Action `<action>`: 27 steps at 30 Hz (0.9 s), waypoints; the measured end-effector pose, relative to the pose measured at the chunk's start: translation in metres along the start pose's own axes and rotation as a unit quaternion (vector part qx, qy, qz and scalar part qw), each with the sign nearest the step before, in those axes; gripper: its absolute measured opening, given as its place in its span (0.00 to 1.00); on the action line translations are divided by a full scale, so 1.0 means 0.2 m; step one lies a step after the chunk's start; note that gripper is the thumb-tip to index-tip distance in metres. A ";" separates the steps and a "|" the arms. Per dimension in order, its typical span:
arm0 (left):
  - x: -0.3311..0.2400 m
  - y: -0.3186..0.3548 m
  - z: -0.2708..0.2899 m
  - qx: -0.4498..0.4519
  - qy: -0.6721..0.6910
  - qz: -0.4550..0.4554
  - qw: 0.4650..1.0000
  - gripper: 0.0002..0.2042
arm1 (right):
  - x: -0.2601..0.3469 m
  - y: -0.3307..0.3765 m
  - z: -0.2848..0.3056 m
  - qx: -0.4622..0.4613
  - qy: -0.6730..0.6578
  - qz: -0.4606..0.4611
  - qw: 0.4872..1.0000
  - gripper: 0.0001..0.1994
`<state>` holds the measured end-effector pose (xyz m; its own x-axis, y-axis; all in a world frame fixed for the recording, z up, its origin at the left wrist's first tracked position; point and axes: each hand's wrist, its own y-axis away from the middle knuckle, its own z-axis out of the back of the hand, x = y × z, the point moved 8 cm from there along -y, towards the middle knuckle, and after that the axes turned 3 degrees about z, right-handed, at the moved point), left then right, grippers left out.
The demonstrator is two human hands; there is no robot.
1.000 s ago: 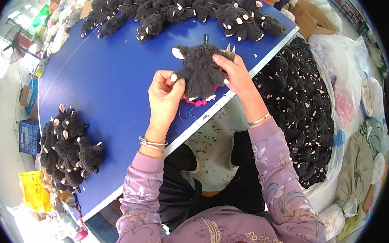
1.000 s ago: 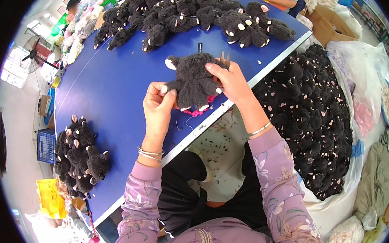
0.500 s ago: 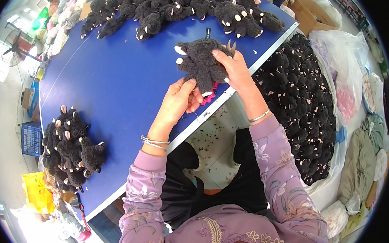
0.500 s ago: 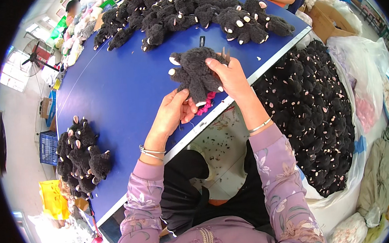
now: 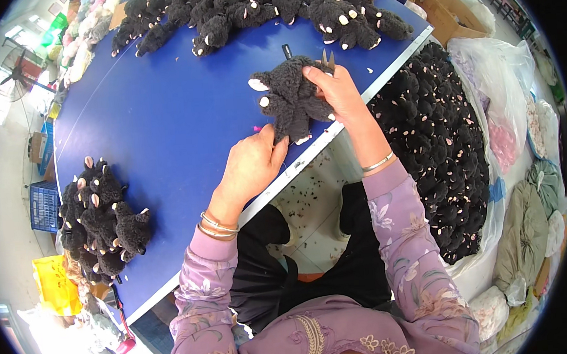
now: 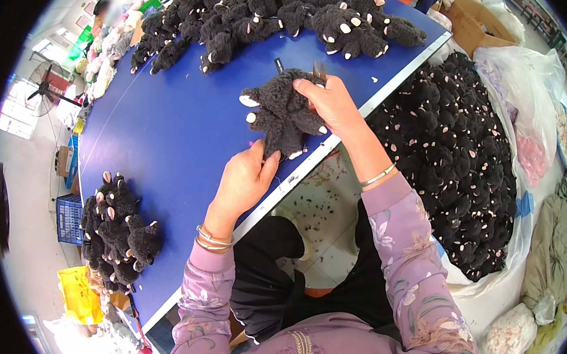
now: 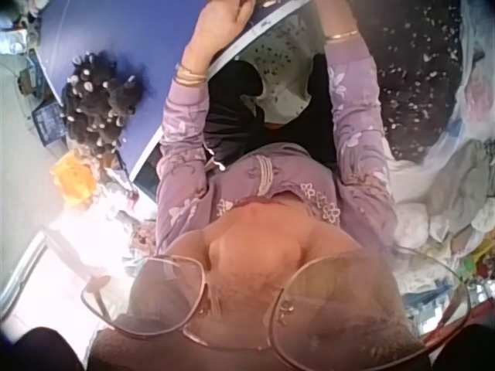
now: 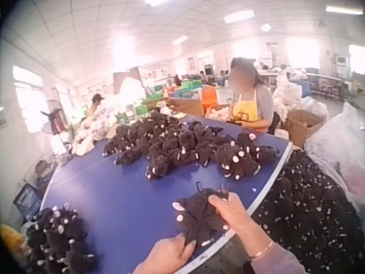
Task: The person sits at a blue table and assembles small black stuffed animals by hand. They pick up each plush, insert white felt pieces into the body, and place the finished items on the table. The process is repeated for multiple units.
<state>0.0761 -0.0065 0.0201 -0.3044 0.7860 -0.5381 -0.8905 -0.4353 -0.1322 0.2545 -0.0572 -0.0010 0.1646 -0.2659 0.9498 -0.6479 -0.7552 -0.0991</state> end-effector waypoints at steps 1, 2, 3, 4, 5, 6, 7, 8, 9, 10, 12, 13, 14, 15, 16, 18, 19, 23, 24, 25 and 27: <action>-0.01 -0.01 0.01 0.031 0.067 0.018 0.997 0.14 | -0.01 0.00 0.00 0.010 -0.015 -0.001 1.000 0.09; -0.01 -0.02 0.00 0.061 0.134 0.036 0.988 0.14 | -0.01 0.00 -0.01 0.019 -0.029 -0.003 0.999 0.10; 0.01 -0.03 0.00 0.040 0.216 0.050 0.974 0.15 | -0.01 0.01 0.00 0.021 -0.034 -0.011 0.999 0.11; 0.03 -0.04 0.01 0.018 0.293 0.065 0.954 0.16 | 0.02 0.03 -0.03 0.024 -0.042 -0.020 0.999 0.11; 0.06 -0.05 0.02 0.060 0.301 0.097 0.947 0.21 | 0.03 0.05 -0.04 0.026 -0.050 -0.029 0.998 0.12; 0.09 -0.05 0.03 0.050 0.342 0.131 0.929 0.25 | 0.00 0.05 -0.05 0.041 -0.039 -0.040 0.998 0.12; 0.13 -0.06 0.01 0.025 0.401 0.147 0.904 0.26 | -0.03 0.03 -0.05 0.057 -0.028 -0.050 0.997 0.12; 0.17 -0.07 -0.01 0.000 0.458 0.163 0.874 0.27 | -0.05 0.03 -0.06 0.073 -0.016 -0.060 0.995 0.13; 0.19 -0.06 -0.05 0.019 0.550 0.184 0.815 0.22 | -0.07 0.03 -0.10 0.122 -0.023 -0.055 0.991 0.13; 0.18 -0.06 -0.06 0.032 0.555 0.188 0.809 0.20 | -0.07 0.03 -0.11 0.133 -0.005 -0.051 0.990 0.14; 0.15 -0.06 -0.08 0.056 0.567 0.196 0.798 0.16 | -0.08 0.04 -0.16 0.156 0.030 -0.046 0.986 0.14; 0.11 -0.06 -0.08 0.064 0.596 0.184 0.779 0.12 | -0.07 0.04 -0.18 0.151 0.061 -0.060 0.985 0.16; 0.12 -0.06 -0.07 0.034 0.610 0.191 0.768 0.11 | -0.07 0.03 -0.17 0.118 0.014 -0.060 0.991 0.16; 0.14 -0.06 -0.05 0.004 0.623 0.199 0.757 0.10 | -0.08 0.03 -0.17 0.085 -0.033 -0.060 0.994 0.16; 0.16 -0.07 -0.03 -0.026 0.636 0.204 0.743 0.10 | -0.08 0.02 -0.16 0.053 -0.079 -0.059 0.994 0.17; 0.32 -0.08 -0.03 -0.047 0.686 0.200 0.698 0.13 | -0.04 0.03 -0.15 0.025 -0.103 -0.052 0.993 0.15; 0.33 -0.09 0.00 -0.076 0.704 0.183 0.682 0.13 | -0.02 0.03 -0.13 0.017 -0.071 -0.028 0.997 0.15; 0.34 -0.11 0.09 -0.158 0.747 0.147 0.629 0.13 | 0.03 0.09 -0.19 0.066 0.054 0.096 0.992 0.10; 0.33 -0.11 0.10 -0.160 0.745 0.147 0.630 0.13 | 0.04 0.13 -0.23 0.079 0.062 0.144 0.985 0.12; 0.32 -0.11 0.10 -0.162 0.745 0.148 0.630 0.13 | 0.05 0.17 -0.27 0.106 0.091 0.150 0.979 0.19; 0.34 -0.11 0.09 -0.162 0.743 0.146 0.633 0.13 | 0.11 0.24 -0.31 0.108 0.140 0.148 0.973 0.20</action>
<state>0.0692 0.0633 0.0013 0.4286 -0.5245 -0.7357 -0.6808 -0.7228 0.1187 0.1807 -0.0618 0.0329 -0.2340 -0.3401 0.9108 -0.4597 -0.7868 -0.4119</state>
